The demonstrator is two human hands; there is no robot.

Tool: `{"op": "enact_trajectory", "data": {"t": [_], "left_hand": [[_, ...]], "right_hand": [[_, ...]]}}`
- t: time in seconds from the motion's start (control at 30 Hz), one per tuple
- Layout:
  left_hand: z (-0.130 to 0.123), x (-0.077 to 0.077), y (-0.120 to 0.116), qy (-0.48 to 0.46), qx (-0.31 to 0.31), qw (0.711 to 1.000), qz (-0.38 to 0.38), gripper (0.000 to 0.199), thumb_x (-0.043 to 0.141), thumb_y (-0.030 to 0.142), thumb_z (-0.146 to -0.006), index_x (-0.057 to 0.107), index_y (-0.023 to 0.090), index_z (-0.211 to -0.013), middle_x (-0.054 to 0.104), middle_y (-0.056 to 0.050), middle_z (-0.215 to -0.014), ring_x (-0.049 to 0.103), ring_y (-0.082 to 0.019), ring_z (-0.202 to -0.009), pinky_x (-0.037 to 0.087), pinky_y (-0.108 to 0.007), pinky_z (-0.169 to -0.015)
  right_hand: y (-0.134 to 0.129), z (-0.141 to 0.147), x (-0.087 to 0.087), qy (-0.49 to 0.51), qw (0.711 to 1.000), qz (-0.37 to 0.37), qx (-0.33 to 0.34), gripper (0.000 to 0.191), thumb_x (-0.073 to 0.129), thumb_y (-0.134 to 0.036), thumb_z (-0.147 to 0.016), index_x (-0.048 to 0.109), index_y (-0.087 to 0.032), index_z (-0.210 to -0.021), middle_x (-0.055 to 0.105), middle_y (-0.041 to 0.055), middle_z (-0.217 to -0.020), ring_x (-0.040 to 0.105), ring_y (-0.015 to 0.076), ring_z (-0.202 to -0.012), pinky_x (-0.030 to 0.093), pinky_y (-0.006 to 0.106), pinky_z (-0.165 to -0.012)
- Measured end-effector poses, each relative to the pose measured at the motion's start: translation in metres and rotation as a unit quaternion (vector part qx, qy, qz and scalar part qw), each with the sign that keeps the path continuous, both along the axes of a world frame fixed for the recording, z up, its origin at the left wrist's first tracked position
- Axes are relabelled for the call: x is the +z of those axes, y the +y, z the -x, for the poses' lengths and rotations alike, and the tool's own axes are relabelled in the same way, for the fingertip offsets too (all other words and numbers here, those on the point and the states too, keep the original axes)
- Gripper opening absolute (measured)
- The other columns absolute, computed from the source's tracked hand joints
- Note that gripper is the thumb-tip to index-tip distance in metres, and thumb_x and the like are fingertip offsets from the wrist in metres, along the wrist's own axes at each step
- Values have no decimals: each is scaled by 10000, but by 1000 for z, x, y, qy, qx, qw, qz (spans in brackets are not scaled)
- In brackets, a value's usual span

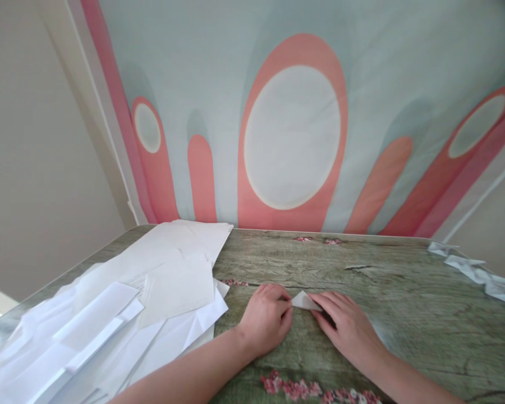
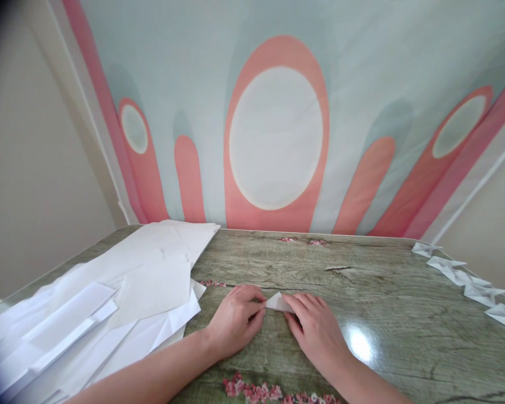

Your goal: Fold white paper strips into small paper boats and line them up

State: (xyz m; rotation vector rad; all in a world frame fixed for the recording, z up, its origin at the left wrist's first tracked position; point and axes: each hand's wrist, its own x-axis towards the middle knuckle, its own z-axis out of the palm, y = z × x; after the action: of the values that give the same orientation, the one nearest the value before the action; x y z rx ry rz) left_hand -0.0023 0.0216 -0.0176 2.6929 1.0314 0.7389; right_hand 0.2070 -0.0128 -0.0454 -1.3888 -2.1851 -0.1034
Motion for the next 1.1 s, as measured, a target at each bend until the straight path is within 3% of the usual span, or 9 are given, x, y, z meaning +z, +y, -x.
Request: {"op": "enact_trajectory", "data": {"t": [0.27, 0.47, 0.63, 0.83, 1.1], "left_hand": [[1, -1, 3, -37, 16, 997, 70, 142, 558, 222, -824, 676, 218, -903, 634, -6, -915, 577, -160, -850, 448, -256, -797], [2, 4, 1, -52, -8, 993, 104, 289, 599, 248, -807, 605, 239, -1095, 599, -15, -1004, 576, -155, -882, 449, -236, -803], [2, 4, -1, -32, -32, 994, 104, 320, 641, 334, -780, 617, 244, -1086, 603, -17, -1031, 577, -168, -903, 448, -245, -820], [2, 3, 0, -71, -55, 988, 122, 345, 652, 312, -774, 609, 239, -1108, 608, -15, -1063, 571, -164, -933, 429, -250, -862], [-5, 9, -6, -165, -43, 962, 214, 346, 681, 282, -742, 636, 227, -1081, 630, -28, -978, 581, -153, -830, 468, -229, -739]], "right_hand": [[3, -3, 0, 124, 991, 36, 33, 213, 473, -257, -878, 585, -226, -1056, 640, 53, -965, 606, 192, -880, 502, 335, -770], [-2, 4, 6, 176, 978, 63, 94, 212, 450, -242, -895, 586, -221, -1055, 627, 61, -988, 604, 179, -902, 511, 306, -779], [-5, 8, 12, 196, 970, 62, 126, 213, 446, -222, -895, 590, -215, -1052, 621, 69, -990, 601, 177, -917, 515, 298, -786], [-7, 9, 12, 206, 969, 61, 123, 224, 449, -227, -892, 585, -221, -1071, 619, 70, -1010, 596, 176, -940, 508, 302, -814], [-10, 13, 13, 230, 968, 69, 69, 279, 533, -285, -844, 549, -225, -1116, 616, 66, -1046, 595, 183, -954, 503, 309, -830]]}}
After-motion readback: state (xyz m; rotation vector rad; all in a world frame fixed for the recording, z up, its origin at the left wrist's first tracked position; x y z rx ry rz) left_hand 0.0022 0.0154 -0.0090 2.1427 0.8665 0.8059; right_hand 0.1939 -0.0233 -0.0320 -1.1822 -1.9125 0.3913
